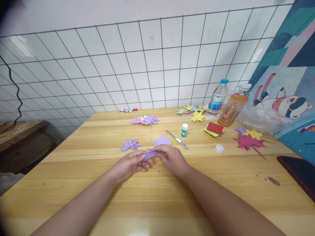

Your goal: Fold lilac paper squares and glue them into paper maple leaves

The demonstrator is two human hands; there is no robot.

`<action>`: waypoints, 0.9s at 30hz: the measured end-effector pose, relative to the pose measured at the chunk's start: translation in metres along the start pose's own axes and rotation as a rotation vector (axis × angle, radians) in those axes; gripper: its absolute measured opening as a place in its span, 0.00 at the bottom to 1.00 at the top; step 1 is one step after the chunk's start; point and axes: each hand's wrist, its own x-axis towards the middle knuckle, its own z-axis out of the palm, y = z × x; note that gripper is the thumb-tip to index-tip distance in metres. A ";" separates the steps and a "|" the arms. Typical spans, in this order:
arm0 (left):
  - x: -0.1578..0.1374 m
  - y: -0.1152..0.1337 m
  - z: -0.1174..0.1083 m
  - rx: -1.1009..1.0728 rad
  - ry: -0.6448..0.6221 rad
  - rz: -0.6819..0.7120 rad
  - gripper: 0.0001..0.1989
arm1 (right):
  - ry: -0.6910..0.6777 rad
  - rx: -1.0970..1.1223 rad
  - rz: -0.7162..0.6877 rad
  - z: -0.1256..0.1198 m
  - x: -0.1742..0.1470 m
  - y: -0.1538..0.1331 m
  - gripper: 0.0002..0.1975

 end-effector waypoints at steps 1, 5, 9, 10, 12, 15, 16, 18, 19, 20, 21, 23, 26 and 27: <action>0.000 0.000 0.000 -0.006 0.003 0.003 0.14 | 0.011 0.002 -0.038 -0.001 0.000 0.001 0.13; 0.000 0.001 0.001 -0.039 0.006 0.002 0.14 | 0.028 0.015 -0.088 -0.002 0.001 0.001 0.12; 0.001 -0.001 0.001 -0.020 0.031 0.011 0.17 | 0.011 0.049 -0.047 -0.001 0.003 0.001 0.13; 0.002 -0.002 0.001 -0.001 0.035 0.024 0.18 | 0.008 0.065 -0.047 -0.001 0.004 0.002 0.13; 0.004 -0.004 0.002 0.053 0.040 0.061 0.19 | -0.009 0.095 -0.052 0.001 0.006 0.002 0.13; 0.009 -0.008 0.005 0.168 0.095 0.145 0.19 | -0.013 0.113 -0.065 0.003 0.007 0.004 0.14; 0.009 -0.008 0.006 0.213 0.105 0.170 0.20 | -0.007 0.111 -0.071 0.004 0.007 0.005 0.14; 0.010 -0.009 0.009 0.278 0.083 0.186 0.23 | 0.012 0.096 -0.076 0.005 0.008 0.007 0.15; 0.011 -0.009 0.010 0.301 0.062 0.182 0.25 | 0.024 0.083 -0.075 0.006 0.008 0.008 0.15; 0.011 -0.009 0.011 0.323 0.043 0.175 0.27 | 0.044 0.065 -0.069 0.007 0.008 0.009 0.15; 0.012 -0.010 0.011 0.342 0.038 0.167 0.30 | 0.070 0.044 -0.064 0.007 0.008 0.010 0.15; 0.016 -0.011 0.011 0.362 0.055 0.150 0.29 | 0.103 -0.003 -0.062 0.007 0.009 0.011 0.14; 0.023 -0.013 0.008 0.337 0.069 0.117 0.18 | 0.117 -0.077 -0.061 0.007 0.008 0.012 0.13; 0.025 -0.013 0.007 0.322 0.073 0.105 0.15 | 0.124 -0.102 -0.059 0.007 0.008 0.011 0.13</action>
